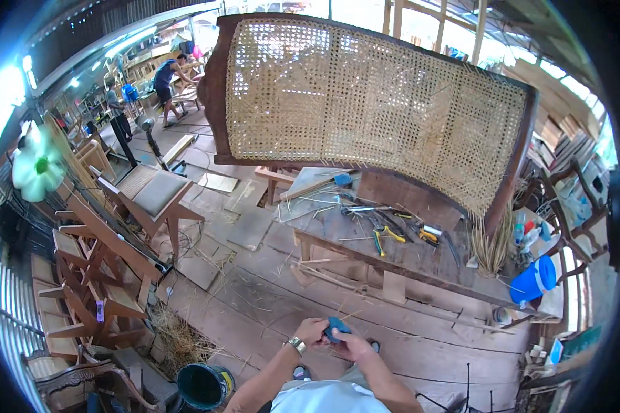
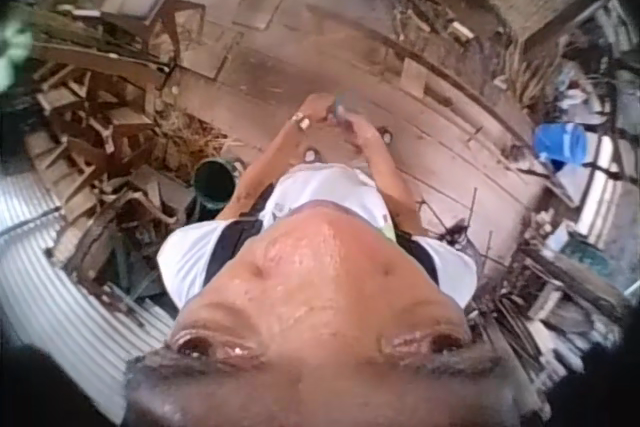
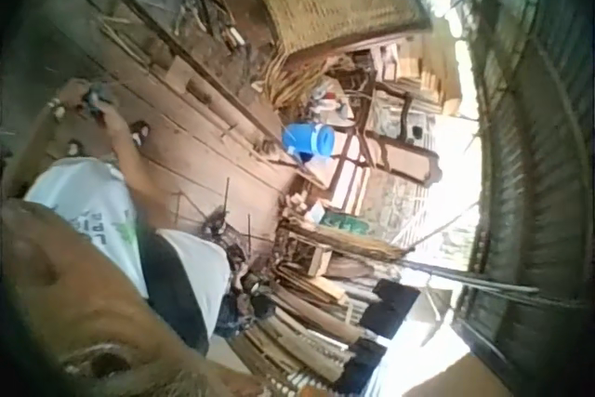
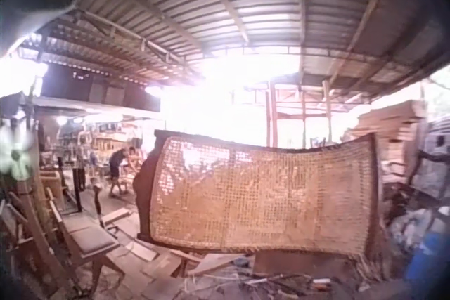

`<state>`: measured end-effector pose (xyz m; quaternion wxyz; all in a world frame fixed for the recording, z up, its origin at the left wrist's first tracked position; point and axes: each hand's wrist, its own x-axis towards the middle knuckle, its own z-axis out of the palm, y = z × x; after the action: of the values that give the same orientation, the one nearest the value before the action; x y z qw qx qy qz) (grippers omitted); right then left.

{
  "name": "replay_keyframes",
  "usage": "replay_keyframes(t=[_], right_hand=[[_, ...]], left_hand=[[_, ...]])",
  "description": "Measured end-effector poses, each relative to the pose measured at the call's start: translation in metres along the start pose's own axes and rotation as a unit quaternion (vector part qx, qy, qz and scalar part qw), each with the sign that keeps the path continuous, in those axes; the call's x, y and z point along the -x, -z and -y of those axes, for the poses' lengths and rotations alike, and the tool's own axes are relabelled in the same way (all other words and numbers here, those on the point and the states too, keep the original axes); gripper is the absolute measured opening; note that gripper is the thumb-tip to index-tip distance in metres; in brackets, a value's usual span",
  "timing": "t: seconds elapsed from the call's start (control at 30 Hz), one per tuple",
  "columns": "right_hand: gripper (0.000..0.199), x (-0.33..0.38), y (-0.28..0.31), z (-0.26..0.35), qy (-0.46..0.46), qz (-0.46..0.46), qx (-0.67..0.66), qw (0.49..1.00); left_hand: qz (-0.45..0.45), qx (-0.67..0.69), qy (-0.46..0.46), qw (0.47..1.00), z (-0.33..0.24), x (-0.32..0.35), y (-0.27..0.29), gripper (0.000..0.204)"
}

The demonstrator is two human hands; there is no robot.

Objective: Weaving and repairing the rattan mesh on a wooden chair back using rattan strips and tools.

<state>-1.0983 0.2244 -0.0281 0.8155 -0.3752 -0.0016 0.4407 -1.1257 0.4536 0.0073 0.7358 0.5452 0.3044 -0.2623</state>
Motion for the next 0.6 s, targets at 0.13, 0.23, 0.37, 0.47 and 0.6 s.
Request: replay_keyframes(t=[0.13, 0.23, 0.37, 0.47, 0.6], right_hand=[[0.056, -0.025, 0.041, -0.026, 0.011, -0.150, -0.118, 0.981], [0.050, -0.030, 0.035, -0.017, -0.081, -0.103, -0.106, 0.986], [0.035, -0.024, -0.063, 0.015, -0.084, -0.114, -0.087, 0.986], [0.024, -0.034, -0.076, 0.018, -0.047, -0.130, -0.030, 0.990], [0.014, -0.075, 0.014, 0.020, 0.101, -0.275, -0.047, 0.955]], left_hand=[[0.031, -0.006, -0.021, 0.999, -0.011, 0.032, -0.029, 0.034], [0.056, -0.069, -0.051, 0.995, 0.001, 0.026, -0.002, 0.031], [-0.030, -0.170, -0.117, 0.978, 0.032, 0.000, 0.043, 0.028], [0.023, -0.293, -0.170, 0.941, 0.031, -0.013, 0.061, 0.033], [-0.003, -0.168, -0.224, 0.960, 0.034, 0.013, 0.009, 0.037]])
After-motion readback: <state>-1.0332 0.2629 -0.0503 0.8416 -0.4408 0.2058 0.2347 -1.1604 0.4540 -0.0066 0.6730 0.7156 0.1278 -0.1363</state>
